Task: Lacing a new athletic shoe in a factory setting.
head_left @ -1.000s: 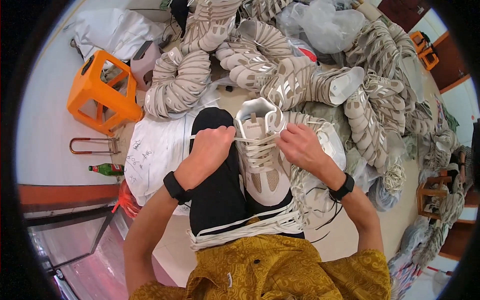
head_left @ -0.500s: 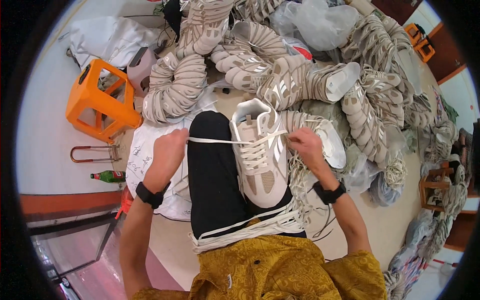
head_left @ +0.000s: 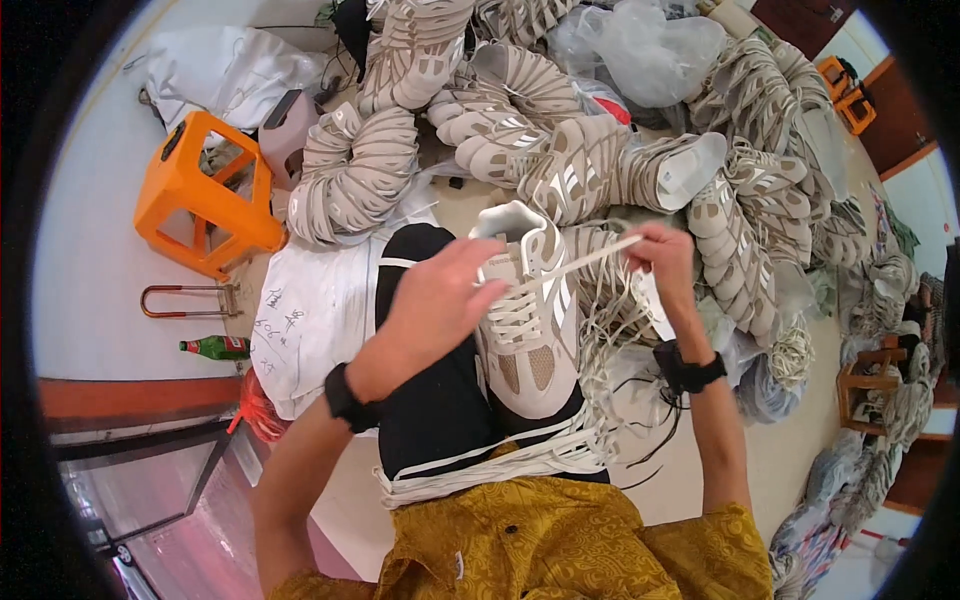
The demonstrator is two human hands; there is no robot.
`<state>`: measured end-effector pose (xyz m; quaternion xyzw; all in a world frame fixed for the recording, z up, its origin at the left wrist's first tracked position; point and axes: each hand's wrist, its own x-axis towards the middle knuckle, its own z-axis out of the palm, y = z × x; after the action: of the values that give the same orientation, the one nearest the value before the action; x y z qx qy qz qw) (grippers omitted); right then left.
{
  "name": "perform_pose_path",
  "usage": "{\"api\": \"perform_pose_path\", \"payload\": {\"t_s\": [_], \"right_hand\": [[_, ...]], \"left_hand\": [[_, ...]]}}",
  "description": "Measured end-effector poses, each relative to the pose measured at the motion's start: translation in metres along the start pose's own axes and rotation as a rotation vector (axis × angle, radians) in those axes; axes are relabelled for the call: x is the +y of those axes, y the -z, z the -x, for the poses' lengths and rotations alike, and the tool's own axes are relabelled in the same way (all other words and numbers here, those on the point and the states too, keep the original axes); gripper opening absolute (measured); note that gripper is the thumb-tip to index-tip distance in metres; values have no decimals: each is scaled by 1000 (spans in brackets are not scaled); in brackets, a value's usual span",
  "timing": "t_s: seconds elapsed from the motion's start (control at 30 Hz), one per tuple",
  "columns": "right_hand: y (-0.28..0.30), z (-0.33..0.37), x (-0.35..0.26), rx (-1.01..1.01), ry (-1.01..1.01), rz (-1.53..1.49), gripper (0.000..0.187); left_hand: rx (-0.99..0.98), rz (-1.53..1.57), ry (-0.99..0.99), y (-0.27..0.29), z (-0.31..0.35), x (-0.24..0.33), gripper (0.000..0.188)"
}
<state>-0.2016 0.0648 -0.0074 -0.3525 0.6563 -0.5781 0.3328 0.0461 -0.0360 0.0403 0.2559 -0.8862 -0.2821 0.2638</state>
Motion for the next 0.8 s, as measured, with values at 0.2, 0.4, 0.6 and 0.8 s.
{"api": "perform_pose_path", "payload": {"t_s": [0.2,0.4,0.6,0.8], "right_hand": [[-62,17,-104,-87,439,-84,14],[-79,15,-37,-394,509,348,31],[-128,7,-1,-420,816,847,26],[-94,-10,-36,-615,-2,-279,18]], "left_hand": [[-271,353,231,15,-27,23,22],[292,1032,429,136,7,-57,19],[665,1169,522,264,70,-183,17],[696,890,821,322,156,-241,21]]}}
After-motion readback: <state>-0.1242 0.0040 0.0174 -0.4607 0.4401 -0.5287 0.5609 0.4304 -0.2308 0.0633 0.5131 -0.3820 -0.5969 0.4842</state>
